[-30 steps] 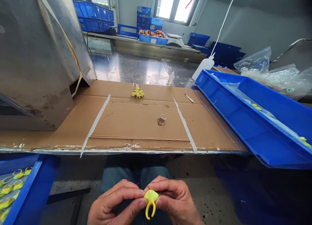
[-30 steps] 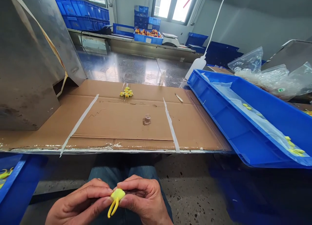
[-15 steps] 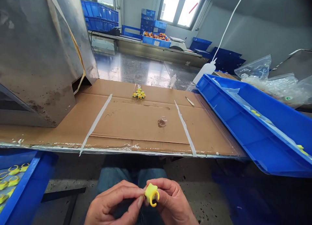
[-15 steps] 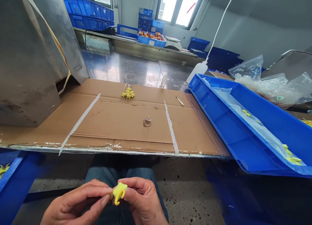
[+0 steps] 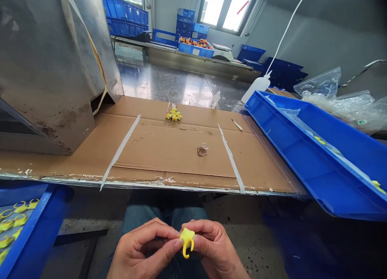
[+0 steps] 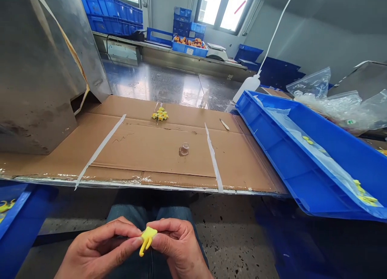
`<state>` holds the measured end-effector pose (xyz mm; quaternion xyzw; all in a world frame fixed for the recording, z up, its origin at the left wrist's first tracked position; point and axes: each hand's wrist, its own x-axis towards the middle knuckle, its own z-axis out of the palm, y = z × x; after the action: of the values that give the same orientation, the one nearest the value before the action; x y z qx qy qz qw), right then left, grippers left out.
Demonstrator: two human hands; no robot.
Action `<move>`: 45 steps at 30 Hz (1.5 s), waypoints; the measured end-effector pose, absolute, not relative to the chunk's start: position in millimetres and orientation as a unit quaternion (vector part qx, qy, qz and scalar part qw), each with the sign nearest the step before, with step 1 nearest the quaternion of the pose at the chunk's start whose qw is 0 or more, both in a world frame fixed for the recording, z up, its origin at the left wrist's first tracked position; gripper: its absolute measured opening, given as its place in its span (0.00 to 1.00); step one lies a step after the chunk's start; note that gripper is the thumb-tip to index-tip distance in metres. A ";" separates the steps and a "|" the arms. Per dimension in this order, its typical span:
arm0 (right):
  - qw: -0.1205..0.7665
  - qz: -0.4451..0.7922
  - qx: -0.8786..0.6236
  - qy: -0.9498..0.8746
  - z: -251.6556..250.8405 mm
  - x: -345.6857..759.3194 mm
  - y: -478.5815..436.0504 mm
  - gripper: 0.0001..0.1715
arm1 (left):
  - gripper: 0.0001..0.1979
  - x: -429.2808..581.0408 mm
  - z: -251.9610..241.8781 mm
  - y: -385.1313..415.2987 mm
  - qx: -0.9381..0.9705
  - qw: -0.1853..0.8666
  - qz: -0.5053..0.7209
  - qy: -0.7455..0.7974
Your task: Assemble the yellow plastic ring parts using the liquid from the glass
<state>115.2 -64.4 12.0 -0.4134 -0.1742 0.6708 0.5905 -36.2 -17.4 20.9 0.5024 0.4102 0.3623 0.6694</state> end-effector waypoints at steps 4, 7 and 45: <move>0.583 0.663 -0.431 -0.187 10.9 115.6 -64.9 0.15 | 0.04 -38.9 19.2 -16.7 0.548 0.642 0.354 0.403; 0.589 0.658 -0.428 -0.195 9.0 115.4 -64.9 0.14 | 0.04 -39.9 22.4 -15.2 0.572 0.625 0.352 0.397; 0.592 0.655 -0.424 -0.201 7.4 115.6 -64.1 0.14 | 0.03 -37.1 27.7 -13.2 0.553 0.639 0.369 0.387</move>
<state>115.6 -64.1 7.4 -0.4244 -0.2006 0.6550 0.5922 -37.1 -13.2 27.7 0.5529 0.3865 0.3690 0.6393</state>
